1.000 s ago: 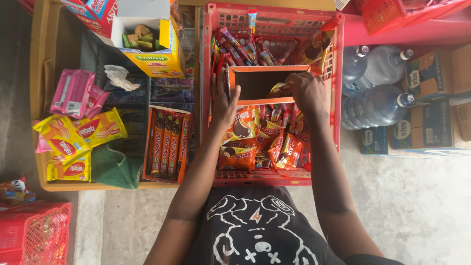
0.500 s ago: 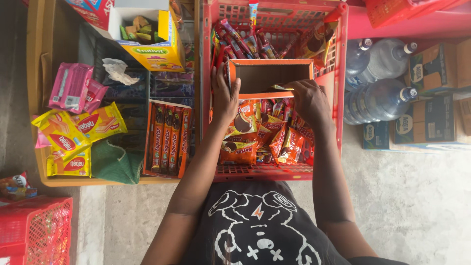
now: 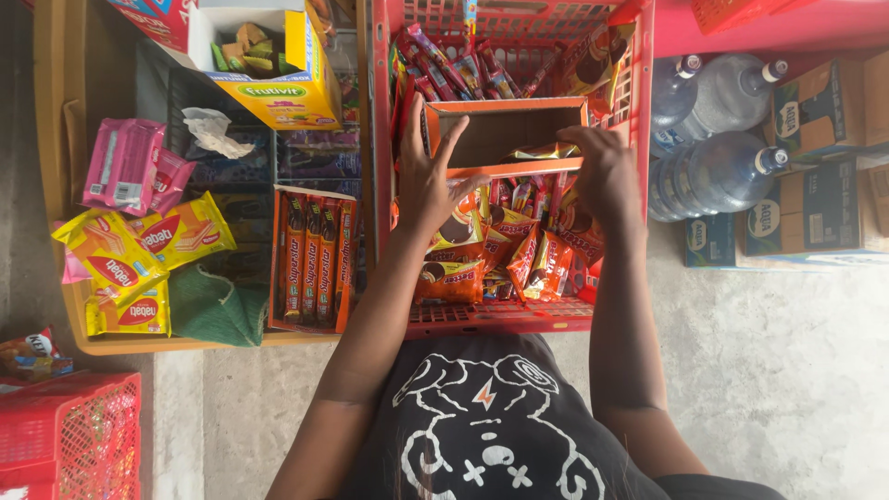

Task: The person picks up individual packages of snacks from a crate and places them neatly into a cardboard box, then continues organizing more snacks within the crate.

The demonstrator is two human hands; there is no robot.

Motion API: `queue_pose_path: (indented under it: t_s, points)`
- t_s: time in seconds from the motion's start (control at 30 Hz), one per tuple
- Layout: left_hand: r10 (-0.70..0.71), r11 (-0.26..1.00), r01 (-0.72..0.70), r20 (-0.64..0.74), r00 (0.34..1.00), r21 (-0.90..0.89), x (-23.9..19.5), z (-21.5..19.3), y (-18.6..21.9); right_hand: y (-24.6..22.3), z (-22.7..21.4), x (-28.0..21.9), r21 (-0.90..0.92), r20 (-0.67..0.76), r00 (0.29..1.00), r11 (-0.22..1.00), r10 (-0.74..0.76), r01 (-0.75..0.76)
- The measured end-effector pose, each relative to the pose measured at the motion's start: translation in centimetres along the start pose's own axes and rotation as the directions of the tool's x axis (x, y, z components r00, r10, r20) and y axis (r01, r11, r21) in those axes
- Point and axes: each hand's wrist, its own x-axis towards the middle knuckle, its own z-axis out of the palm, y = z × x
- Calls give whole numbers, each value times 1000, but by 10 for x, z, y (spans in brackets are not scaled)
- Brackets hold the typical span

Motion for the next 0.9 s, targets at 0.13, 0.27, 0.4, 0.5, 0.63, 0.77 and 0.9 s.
queue_pose_path:
  t_s: [0.13,0.27,0.4,0.5,0.63,0.77,0.9]
  points:
    - [-67,996,71,73,995,-52,0,1,-1,11,-20,-13,62,-110,980,985,168,-162]
    - [-98,994,100,53,994,-31,4,3,0,-3,-24,-40,103,53,949,944,311,-315]
    - [-68,998,69,70,995,-5,1,6,5,-33,-5,-52,65,305,907,943,291,-325]
    - [-78,996,80,51,996,-43,4,3,4,-50,-7,-36,195,172,951,937,258,-289]
    - [-53,998,55,58,997,-35,3,3,3,-56,-7,-5,194,-100,994,980,52,-32]
    - [-22,997,25,38,999,-72,4,1,4,-45,27,42,-30,-4,989,988,-150,149]
    - [-35,999,36,28,999,-34,3,-4,6,-41,60,76,50,332,939,996,-87,75]
